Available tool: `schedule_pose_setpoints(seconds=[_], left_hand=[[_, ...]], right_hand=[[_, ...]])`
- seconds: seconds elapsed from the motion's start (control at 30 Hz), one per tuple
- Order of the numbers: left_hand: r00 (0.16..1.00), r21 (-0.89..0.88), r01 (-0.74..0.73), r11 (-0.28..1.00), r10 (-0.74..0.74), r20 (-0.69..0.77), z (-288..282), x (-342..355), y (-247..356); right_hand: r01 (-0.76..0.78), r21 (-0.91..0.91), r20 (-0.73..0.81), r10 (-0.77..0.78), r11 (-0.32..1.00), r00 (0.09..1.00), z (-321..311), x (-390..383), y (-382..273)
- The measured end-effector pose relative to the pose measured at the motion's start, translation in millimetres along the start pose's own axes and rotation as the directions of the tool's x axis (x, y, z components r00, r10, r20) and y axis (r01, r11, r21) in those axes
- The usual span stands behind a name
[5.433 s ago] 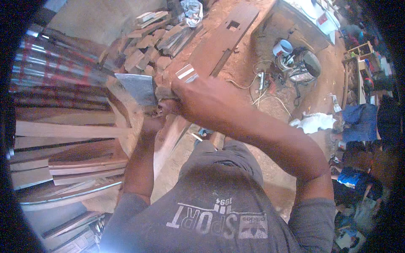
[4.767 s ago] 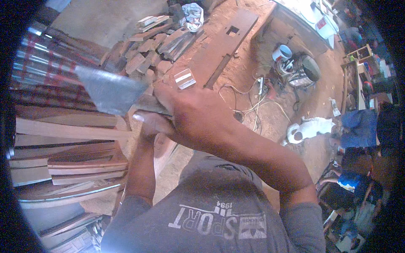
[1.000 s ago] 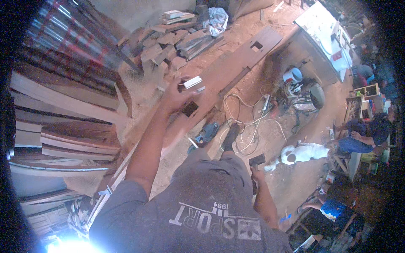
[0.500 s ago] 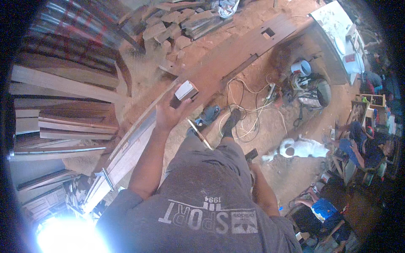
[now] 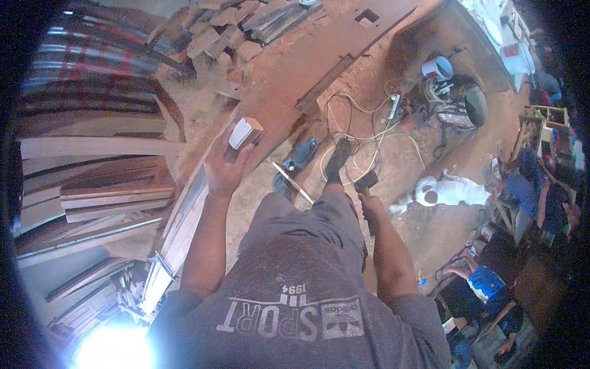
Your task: The person smooths a small wooden block using a handheld electric sander, then uses a hand chisel to trim and shape the block. The person applies glue to the block and continues chiseling to refine its edges.
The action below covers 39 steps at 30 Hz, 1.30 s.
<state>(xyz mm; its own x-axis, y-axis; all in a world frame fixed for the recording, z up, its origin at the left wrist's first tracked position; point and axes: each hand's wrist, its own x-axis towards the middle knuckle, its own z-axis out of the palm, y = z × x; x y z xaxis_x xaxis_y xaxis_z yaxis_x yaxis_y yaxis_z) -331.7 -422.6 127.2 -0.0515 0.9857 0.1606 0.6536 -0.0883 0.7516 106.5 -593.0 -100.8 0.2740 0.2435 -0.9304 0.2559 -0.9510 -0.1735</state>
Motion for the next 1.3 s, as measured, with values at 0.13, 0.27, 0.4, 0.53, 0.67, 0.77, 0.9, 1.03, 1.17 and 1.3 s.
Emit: schedule_pose_setpoints(seconds=[0.13, 0.27, 0.4, 0.53, 0.67, 0.77, 0.9, 1.03, 1.17, 1.3], left_hand=[[1.0, 0.048, -0.014, 0.999, 0.015, -0.027, 2, -1, 0], [1.0, 0.116, -0.016, 0.993, 0.019, -0.02, 0, -2, 8], [0.996, 0.14, -0.073, 0.988, 0.079, -0.037, 2, -3, 3], [0.993, 0.075, -0.097, 0.992, 0.102, -0.053, 5, -2, 0], [0.993, 0.067, -0.087, 0.994, 0.092, -0.075, 11, -6, -3], [0.998, 0.07, -0.012, 0.997, 0.016, -0.063, 11, -10, -2], [0.996, -0.027, 0.074, 0.997, -0.075, -0.052, 11, -13, 1], [0.994, 0.013, -0.004, 1.0, 0.005, -0.106, 16, -15, -11], [0.959, -0.148, 0.271, 0.951, -0.28, -0.04, 10, -16, 4], [0.956, -0.219, 0.269, 0.938, -0.289, -0.06, 12, -17, 0]], right_hand=[[-0.026, -0.05, 0.018, 0.027, 0.998, 0.999, -7, 12, 3], [-0.014, -0.08, 0.008, 0.015, 0.997, 1.0, -14, 21, 22], [-0.075, -0.182, -0.035, 0.07, 0.98, 0.997, -24, 23, 27], [-0.022, -0.266, -0.042, 0.011, 0.964, 0.999, -37, 19, 24], [0.025, -0.246, -0.067, -0.043, 0.969, 0.997, -49, -1, 9], [0.158, -0.234, -0.141, -0.195, 0.959, 0.971, -48, -52, -28], [0.517, -0.094, -0.107, -0.525, 0.851, 0.844, -40, -120, -80], [0.708, 0.141, 0.064, -0.72, 0.692, 0.691, -15, -195, -174], [0.852, 0.07, 0.06, -0.855, 0.519, 0.516, 34, -263, -283], [0.852, -0.027, 0.113, -0.845, 0.524, 0.523, 82, -283, -347]])
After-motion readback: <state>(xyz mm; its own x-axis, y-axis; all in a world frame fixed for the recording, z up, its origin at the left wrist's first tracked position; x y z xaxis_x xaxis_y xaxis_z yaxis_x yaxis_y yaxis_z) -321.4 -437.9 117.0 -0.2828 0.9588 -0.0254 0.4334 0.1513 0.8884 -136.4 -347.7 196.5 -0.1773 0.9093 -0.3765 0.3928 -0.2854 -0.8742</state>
